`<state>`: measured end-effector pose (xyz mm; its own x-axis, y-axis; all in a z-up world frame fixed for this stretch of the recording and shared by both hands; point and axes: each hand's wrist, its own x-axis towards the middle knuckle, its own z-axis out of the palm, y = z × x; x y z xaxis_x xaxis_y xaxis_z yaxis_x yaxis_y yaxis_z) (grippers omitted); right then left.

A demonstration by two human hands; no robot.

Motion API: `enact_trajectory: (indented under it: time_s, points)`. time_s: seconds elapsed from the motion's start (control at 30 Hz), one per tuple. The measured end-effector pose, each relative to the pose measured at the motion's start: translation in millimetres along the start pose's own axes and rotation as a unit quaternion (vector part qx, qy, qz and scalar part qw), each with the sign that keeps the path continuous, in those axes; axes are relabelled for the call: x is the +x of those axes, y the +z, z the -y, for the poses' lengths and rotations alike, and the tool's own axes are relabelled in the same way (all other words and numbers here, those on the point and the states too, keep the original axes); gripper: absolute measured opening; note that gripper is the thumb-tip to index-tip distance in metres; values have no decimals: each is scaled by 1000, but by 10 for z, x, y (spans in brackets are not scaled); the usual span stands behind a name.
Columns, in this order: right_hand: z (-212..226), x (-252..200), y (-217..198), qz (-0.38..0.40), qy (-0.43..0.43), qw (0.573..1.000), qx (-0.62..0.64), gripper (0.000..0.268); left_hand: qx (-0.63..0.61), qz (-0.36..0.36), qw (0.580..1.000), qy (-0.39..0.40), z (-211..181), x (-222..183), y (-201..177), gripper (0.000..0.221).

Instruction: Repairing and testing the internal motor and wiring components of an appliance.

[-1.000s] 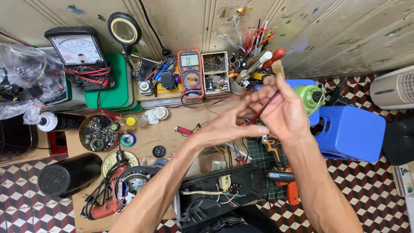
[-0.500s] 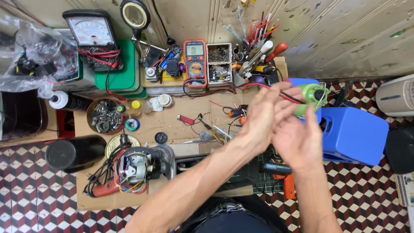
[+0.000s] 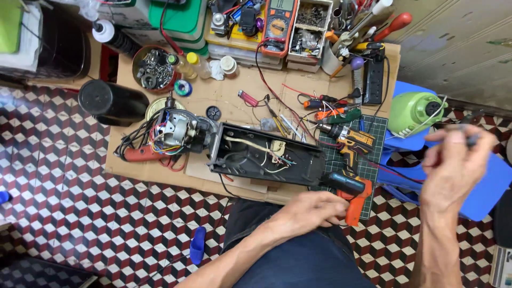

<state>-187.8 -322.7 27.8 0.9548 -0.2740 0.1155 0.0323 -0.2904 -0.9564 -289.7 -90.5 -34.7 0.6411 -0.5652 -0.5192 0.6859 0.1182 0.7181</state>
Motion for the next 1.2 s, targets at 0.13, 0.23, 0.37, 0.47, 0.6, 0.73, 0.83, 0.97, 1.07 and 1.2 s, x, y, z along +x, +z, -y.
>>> enact_trajectory:
  time_s: [0.13, 0.23, 0.37, 0.47, 0.6, 0.73, 0.83, 0.97, 1.07, 1.2]
  points:
    - [51, -394, 375, 148, 85, 985, -38, 22, 81, -238, 966, 61, -46, -534, -110, 31]
    - [-9, -608, 564, 264, 185, 946, 15, 26, 173, -399, 898, 66, -218, -744, -34, 25]
    - [-107, -721, 713, 314, 280, 904, 78, 28, 309, -508, 771, 228, -288, -723, 41, 18]
    - [-79, -784, 772, 335, 313, 885, 79, 29, 323, -523, 748, 251, -333, -711, 57, 16]
    - [-112, -826, 772, 360, 287, 879, 128, 32, 304, -552, 738, 240, -288, -685, -72, 15]
    - [-11, -821, 803, 367, 294, 868, 159, 32, 321, -575, 694, 292, -433, -631, -162, 17]
    - [-9, -844, 806, 377, 297, 865, 149, 33, 314, -569, 712, 268, -487, -489, -298, 25]
    - [-36, -860, 819, 439, 270, 844, 147, 31, 351, -573, 719, 179, -533, -317, -379, 29]
    - [13, -858, 914, 464, 242, 842, 134, 31, 350, -584, 714, 165, -555, -338, -373, 24]
    - [216, -804, 1100, 469, 224, 847, 110, 33, 359, -578, 699, 221, -515, -414, -328, 18]
